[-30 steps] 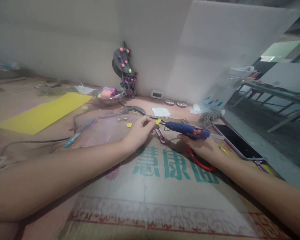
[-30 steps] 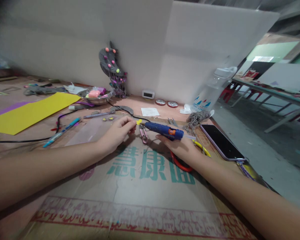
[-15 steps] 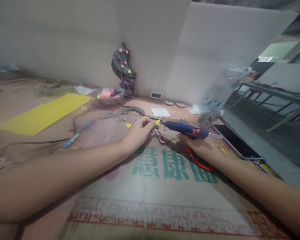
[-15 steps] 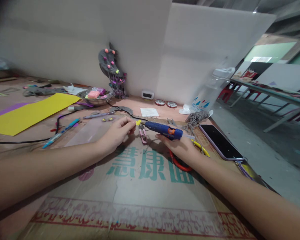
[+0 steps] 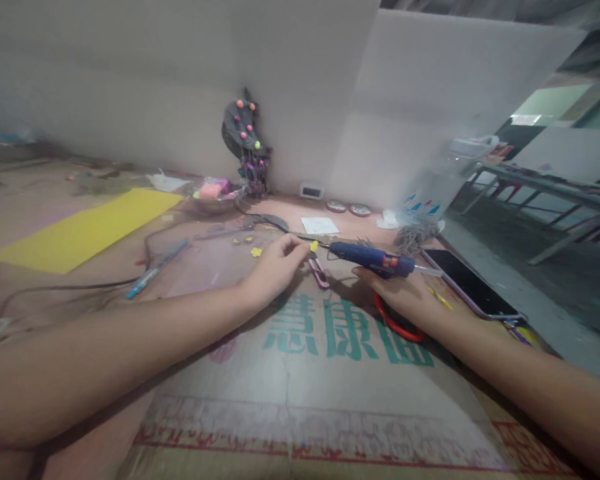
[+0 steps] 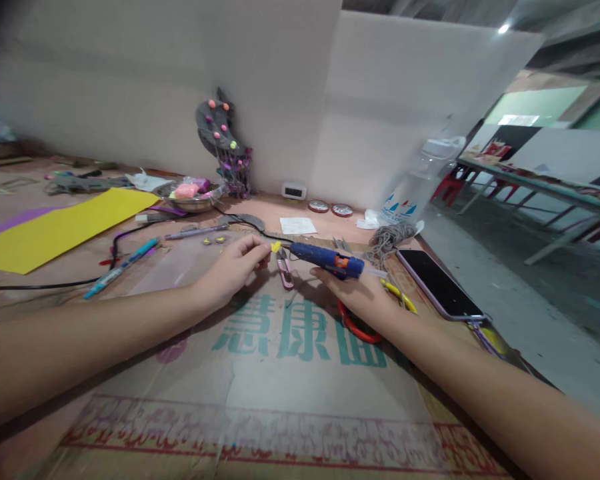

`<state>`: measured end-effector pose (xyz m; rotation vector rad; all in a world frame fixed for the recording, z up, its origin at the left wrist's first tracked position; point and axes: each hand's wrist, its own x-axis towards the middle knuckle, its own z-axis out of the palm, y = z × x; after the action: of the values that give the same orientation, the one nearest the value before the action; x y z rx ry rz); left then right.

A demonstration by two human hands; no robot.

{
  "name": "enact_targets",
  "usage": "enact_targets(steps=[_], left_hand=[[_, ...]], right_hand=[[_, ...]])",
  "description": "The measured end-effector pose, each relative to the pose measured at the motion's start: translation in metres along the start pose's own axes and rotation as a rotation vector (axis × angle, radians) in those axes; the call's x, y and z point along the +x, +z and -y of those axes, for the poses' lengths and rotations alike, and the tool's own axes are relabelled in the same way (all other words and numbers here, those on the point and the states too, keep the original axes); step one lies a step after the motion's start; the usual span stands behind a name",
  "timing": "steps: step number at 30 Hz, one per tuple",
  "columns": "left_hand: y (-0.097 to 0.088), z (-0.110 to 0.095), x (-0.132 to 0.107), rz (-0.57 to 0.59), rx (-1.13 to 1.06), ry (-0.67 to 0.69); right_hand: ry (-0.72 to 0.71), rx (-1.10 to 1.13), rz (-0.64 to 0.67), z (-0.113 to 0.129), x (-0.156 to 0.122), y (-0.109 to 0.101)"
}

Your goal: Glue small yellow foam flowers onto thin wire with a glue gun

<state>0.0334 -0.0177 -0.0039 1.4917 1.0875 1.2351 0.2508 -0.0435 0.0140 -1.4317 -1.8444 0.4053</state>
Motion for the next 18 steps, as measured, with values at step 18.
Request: enact_targets(steps=[18], left_hand=[[0.000, 0.002, 0.002, -0.015, -0.020, 0.002]], right_hand=[[-0.012, -0.036, 0.026, 0.009, -0.003, -0.002]])
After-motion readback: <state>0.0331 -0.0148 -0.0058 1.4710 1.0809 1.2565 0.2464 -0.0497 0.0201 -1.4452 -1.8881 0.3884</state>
